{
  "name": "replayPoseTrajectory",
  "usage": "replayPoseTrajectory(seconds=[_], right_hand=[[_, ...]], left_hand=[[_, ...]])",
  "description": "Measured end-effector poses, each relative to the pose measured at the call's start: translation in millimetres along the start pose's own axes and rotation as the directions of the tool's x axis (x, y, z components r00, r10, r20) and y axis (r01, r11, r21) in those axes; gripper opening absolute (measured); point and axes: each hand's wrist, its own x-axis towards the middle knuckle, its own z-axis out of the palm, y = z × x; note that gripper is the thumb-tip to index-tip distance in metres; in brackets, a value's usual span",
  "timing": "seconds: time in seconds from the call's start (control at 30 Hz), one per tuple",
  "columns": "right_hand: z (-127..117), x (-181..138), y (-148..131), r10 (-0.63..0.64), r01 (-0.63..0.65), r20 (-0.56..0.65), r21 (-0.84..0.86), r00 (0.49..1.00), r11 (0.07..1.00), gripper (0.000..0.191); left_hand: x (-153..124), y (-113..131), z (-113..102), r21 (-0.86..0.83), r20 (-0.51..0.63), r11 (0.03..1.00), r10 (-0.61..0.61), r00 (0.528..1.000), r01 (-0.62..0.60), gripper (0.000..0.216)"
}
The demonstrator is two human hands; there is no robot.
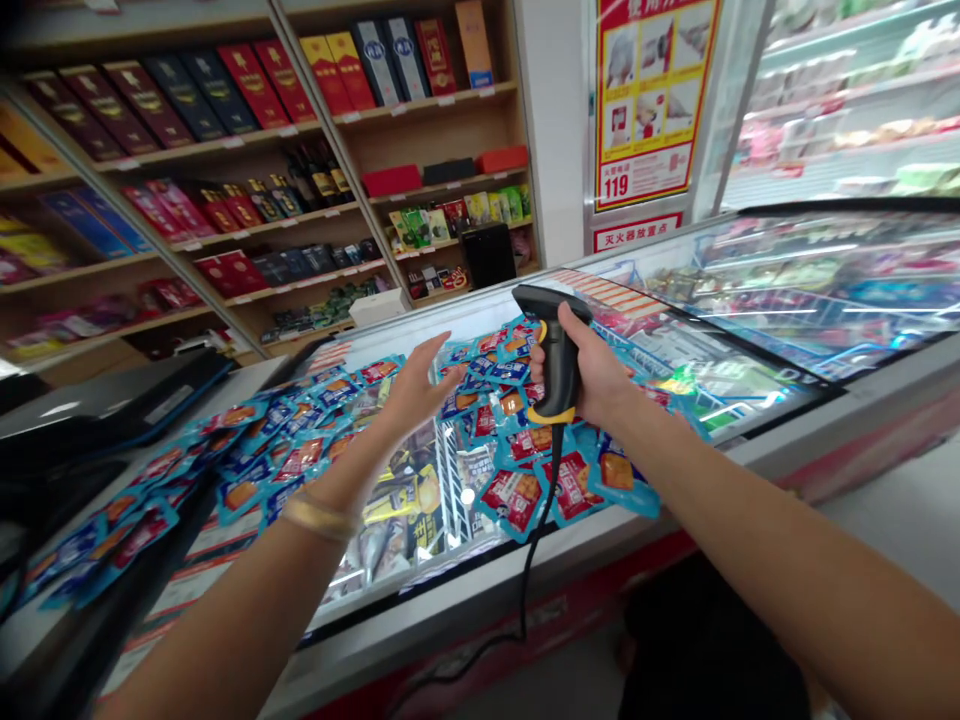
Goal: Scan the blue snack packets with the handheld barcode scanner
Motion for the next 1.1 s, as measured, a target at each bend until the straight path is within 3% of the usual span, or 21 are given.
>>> replayPoseTrajectory(seconds=[0.2,0.37,0.47,0.6,0.8,0.9,1.0,1.07,1.1], right_hand=[[64.1,14.7,39.5,0.103,-0.106,0.183,0.007,0.978,0.994,0.041],[109.3,27.6,81.6,0.234,-0.242,0.28,-0.007,0.931,0.97,0.04],[114.6,31.5,102.4,0.277,-0.279,0.307,-0.038,0.911,0.96,0.04],[105.2,31.0,117.0,0.326,-0.322,0.297,-0.063,0.898,0.945,0.04],[99.3,26.8,118.9,0.357,-0.352,0.313,-0.073,0.88,0.933,0.042],[99.7,25.9,119.2,0.354,-0.347,0.327,-0.081,0.876,0.934,0.043],[99.0,25.7,120.1,0.351,-0.341,0.331,-0.091,0.876,0.936,0.042],[98.2,25.6,120.7,0.356,-0.345,0.321,-0.092,0.878,0.934,0.042],[97.9,25.5,120.9,0.359,-0.348,0.319,-0.092,0.877,0.933,0.041]], left_hand=[[-57.2,-74.0,-56.8,0.112,-0.133,0.963,-0.229,0.964,0.244,0.057],[-91.1,-110.9,-83.3,0.174,-0.263,0.871,-0.408,0.874,0.459,0.056],[-100.4,-117.2,-91.0,0.274,-0.197,0.77,-0.542,0.817,0.577,0.06],[-103.7,-115.6,-93.2,0.44,-0.07,0.67,-0.639,0.766,0.599,0.077],[-104.5,-106.7,-86.9,0.464,-0.083,0.659,-0.633,0.77,0.592,0.075],[-103.7,-104.2,-84.5,0.382,-0.158,0.694,-0.601,0.784,0.61,0.07],[-99.4,-103.3,-84.1,0.125,-0.359,0.815,-0.494,0.792,0.565,0.056],[-95.1,-101.8,-85.3,-0.225,-0.465,0.858,-0.51,0.724,0.461,0.045],[-93.0,-100.5,-86.4,-0.446,-0.45,0.805,-0.58,0.679,0.392,0.039]])
